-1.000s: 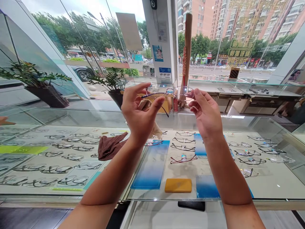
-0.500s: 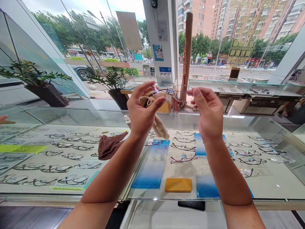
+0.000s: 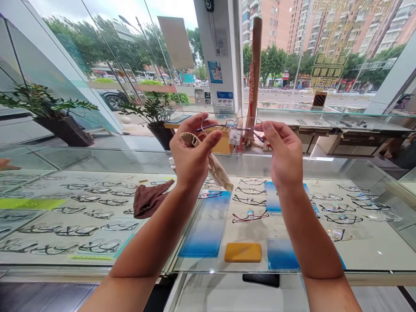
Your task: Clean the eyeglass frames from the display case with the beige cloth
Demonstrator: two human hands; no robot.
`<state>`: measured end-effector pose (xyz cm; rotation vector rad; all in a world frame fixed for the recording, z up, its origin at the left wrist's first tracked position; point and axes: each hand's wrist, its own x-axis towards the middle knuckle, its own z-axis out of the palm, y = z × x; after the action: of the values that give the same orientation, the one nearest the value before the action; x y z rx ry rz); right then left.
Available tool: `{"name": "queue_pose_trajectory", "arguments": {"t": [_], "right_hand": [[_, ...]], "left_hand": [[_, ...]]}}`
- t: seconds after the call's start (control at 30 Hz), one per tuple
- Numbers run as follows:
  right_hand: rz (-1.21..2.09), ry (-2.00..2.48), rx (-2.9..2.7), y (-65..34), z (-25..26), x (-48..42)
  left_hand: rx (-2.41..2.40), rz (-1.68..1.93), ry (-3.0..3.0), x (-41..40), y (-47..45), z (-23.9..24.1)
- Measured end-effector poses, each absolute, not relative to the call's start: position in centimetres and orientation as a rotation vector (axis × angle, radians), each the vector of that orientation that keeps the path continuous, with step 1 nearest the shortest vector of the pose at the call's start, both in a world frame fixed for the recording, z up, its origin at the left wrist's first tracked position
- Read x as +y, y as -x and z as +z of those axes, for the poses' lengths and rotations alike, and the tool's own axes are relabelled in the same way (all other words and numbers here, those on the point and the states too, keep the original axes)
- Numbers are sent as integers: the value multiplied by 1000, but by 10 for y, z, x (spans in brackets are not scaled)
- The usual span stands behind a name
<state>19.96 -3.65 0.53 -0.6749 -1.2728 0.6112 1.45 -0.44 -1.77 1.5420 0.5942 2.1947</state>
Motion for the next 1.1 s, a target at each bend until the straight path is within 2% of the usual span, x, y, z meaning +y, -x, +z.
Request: {"name": "queue_pose_trajectory", "arguments": {"t": [0.2,0.4,0.53,0.83,1.1], "right_hand": [[585,665,-1319,-199,5,-40],[314,608,-1597,-198,7,-52],[125,574,-1755,-196,6,-49],[4,598,-1785,-192,5,-49],[-83,540,-1683,-191,-1,-42]], "left_hand": [[594,2057,-1454,-11,-13,-11],[489,1413,-1260,-11,-7,-5],[543,1165,-1137,-15,-7,-6],[478,939,-1038,-15,-12,-7],[451,808,-1274,-13,-14,-8]]}}
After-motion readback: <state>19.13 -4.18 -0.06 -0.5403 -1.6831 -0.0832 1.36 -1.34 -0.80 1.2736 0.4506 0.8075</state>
